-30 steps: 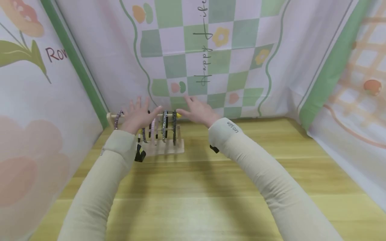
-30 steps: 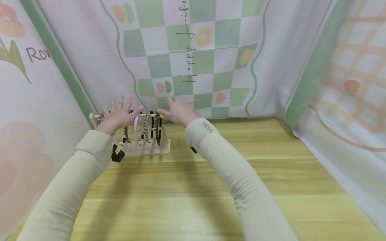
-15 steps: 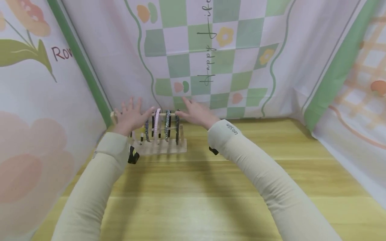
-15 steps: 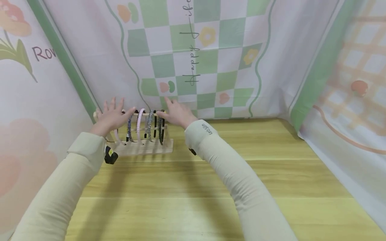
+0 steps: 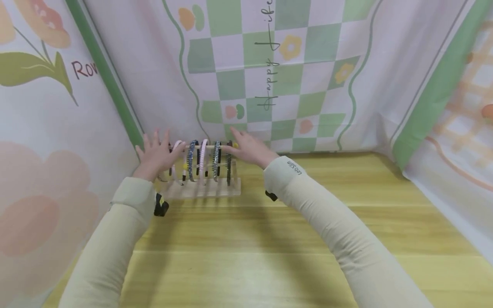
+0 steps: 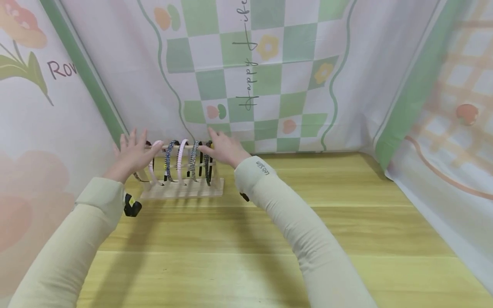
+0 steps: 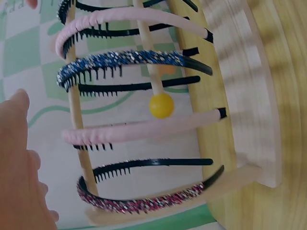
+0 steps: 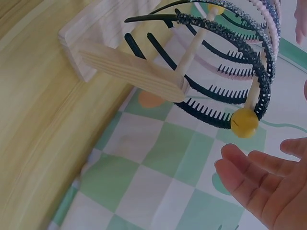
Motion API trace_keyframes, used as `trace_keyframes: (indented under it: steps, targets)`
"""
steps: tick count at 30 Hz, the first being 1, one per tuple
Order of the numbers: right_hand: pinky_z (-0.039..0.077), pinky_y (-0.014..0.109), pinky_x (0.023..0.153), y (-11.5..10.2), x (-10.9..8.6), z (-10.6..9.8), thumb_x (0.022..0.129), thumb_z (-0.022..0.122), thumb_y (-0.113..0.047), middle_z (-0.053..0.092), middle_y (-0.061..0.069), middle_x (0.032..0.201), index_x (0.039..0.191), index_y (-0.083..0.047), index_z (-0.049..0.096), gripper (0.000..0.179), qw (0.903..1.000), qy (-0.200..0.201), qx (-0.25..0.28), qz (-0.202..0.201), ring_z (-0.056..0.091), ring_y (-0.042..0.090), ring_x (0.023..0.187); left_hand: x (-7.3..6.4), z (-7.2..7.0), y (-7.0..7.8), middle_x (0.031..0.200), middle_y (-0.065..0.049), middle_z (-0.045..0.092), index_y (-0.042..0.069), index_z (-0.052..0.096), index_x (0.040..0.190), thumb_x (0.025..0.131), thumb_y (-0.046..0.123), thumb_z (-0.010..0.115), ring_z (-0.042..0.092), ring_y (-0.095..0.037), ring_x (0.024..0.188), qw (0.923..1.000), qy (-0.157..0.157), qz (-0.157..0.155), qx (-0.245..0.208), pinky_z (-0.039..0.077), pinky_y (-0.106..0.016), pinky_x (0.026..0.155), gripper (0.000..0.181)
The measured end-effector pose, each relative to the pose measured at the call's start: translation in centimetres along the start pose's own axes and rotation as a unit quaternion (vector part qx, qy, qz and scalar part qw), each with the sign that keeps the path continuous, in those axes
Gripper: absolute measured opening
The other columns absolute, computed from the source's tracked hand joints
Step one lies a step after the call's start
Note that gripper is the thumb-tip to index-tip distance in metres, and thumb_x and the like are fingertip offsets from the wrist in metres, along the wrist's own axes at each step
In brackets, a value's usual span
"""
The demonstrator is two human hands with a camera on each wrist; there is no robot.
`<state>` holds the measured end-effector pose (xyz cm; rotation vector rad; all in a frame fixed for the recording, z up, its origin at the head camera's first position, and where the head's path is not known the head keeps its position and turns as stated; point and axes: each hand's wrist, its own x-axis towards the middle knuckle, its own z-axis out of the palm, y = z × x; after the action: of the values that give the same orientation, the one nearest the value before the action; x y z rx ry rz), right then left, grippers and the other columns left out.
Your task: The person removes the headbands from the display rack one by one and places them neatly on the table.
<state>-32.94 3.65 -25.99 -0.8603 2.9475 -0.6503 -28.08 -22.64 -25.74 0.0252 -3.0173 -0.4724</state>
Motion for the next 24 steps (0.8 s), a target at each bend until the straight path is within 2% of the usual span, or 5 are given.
trace_keyframes:
  steps: [9, 16, 24]
  targets:
    - [0.018, 0.044, 0.108, 0.0, 0.3, 0.6, 0.092, 0.040, -0.054, 0.015, 0.011, 0.152, 0.148, -0.014, 0.008, 0.076, 1.0000, 0.000, 0.002, -0.006, 0.020, 0.030, 0.134, -0.5, 0.4, -1.5, 0.144, -0.017, -0.028, 0.013, -0.014, 0.145, 0.087, 0.069, 0.017, -0.029, -0.045, 0.124, 0.9995, 0.015, 0.001, -0.029, -0.020, -0.063, 0.092, 0.086]
    - [0.020, 0.045, 0.107, -0.2, 0.4, 0.8, 0.091, 0.045, -0.053, 0.017, 0.013, 0.151, 0.148, -0.013, 0.012, 0.077, 0.9998, -0.001, 0.017, -0.004, 0.024, 0.032, 0.133, -0.6, 1.4, -3.1, 0.145, -0.017, -0.026, 0.014, -0.014, 0.145, 0.089, 0.066, 0.022, -0.024, -0.049, 0.125, 0.9979, 0.045, 0.008, -0.046, -0.018, -0.063, 0.094, 0.084]
    - [0.018, 0.047, 0.107, -0.3, 0.5, 1.1, 0.091, 0.047, -0.050, 0.015, 0.011, 0.152, 0.149, -0.016, 0.009, 0.077, 0.9992, -0.008, 0.039, 0.008, 0.020, 0.030, 0.134, -1.1, 2.6, -5.1, 0.146, -0.014, -0.027, 0.016, -0.017, 0.144, 0.092, 0.060, 0.027, -0.025, -0.045, 0.127, 0.9947, 0.069, 0.020, -0.074, -0.016, -0.060, 0.097, 0.081]
